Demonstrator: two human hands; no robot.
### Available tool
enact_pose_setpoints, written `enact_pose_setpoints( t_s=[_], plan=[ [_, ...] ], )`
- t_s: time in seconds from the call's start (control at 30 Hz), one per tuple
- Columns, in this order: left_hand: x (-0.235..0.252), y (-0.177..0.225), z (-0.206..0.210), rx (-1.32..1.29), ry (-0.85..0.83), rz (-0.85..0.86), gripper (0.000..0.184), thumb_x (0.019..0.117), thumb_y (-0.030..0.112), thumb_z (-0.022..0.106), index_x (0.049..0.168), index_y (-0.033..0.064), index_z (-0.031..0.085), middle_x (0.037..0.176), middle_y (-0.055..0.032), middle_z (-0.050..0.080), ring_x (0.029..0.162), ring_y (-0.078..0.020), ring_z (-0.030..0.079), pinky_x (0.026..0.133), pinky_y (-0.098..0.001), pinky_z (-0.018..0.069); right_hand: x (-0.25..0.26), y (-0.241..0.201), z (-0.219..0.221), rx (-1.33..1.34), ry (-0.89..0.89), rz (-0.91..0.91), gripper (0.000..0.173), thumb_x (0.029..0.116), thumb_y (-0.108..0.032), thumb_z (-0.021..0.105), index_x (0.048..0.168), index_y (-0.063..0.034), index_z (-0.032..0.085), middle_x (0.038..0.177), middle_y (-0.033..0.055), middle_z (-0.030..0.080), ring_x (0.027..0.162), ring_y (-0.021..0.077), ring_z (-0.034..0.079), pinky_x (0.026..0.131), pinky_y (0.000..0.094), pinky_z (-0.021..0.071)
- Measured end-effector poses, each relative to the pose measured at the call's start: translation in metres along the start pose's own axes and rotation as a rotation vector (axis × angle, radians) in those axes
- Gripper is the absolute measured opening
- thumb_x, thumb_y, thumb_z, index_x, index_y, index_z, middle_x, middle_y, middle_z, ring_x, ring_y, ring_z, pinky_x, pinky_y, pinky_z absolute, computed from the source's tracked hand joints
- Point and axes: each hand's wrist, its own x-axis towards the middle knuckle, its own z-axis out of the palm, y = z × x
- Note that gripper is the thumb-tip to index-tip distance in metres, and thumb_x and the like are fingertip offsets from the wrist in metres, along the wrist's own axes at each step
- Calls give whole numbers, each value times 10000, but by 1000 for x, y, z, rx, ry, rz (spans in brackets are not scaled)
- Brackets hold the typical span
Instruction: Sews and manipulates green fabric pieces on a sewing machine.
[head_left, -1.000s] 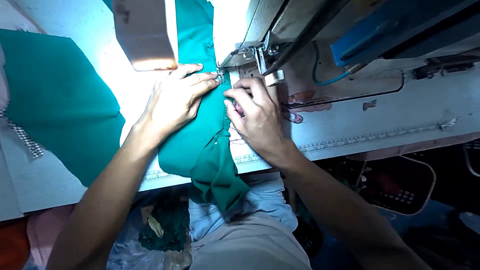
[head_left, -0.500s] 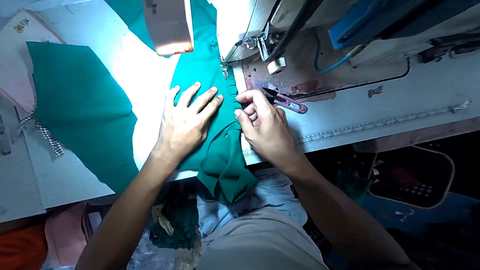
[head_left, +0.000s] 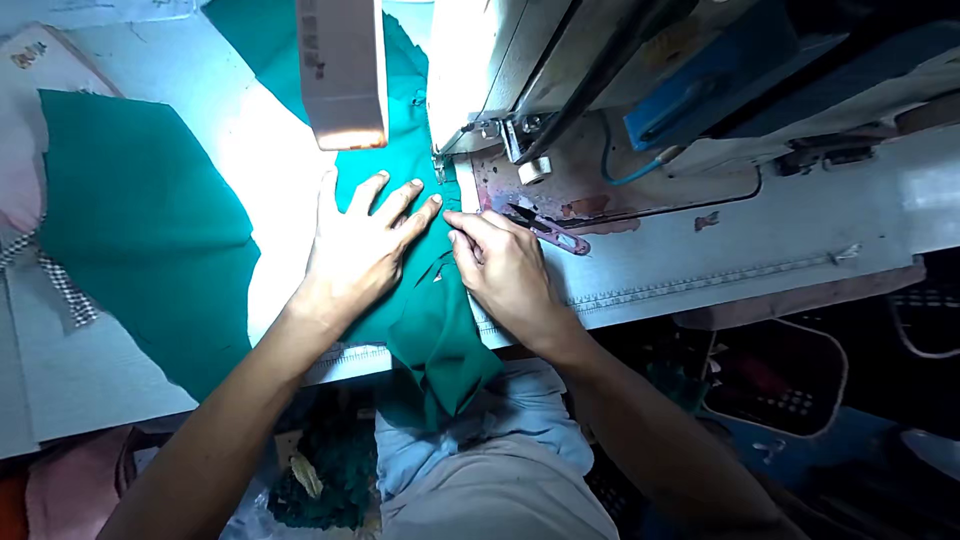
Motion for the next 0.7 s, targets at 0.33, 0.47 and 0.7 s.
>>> enact_pose_setpoints(
  t_s=[0.33, 0.47, 0.7],
  plan=[
    [-5, 6, -6, -99, 196, -105, 437, 1045, 212, 431, 1452, 274, 580, 1536, -41, 528, 1458, -321, 435, 1187, -666, 247, 1, -4, 1, 50, -5, 111, 412, 1029, -248, 623, 1402, -89, 550, 785, 68, 642, 583, 184, 594, 514, 370, 510],
    [-14, 9, 8, -157, 177, 139, 430, 1010, 127, 473, 1385, 233, 656, 1462, -9, 610, 1423, -294, 492, 1186, -606, 305, -8, 2, -3, 141, -22, 114, 309, 1013, -153, 616, 1314, -101, 573, 748, 58, 602, 531, 163, 554, 461, 335, 473],
    [-13, -4, 3, -121, 130, 185, 446, 999, 148, 475, 1382, 285, 658, 1462, 31, 607, 1427, -291, 484, 1171, -663, 268, -3, 0, -3, -31, 16, 13, 236, 1004, -122, 630, 1208, -71, 735, 952, 107, 693, 721, 189, 649, 632, 346, 549]
  ],
)
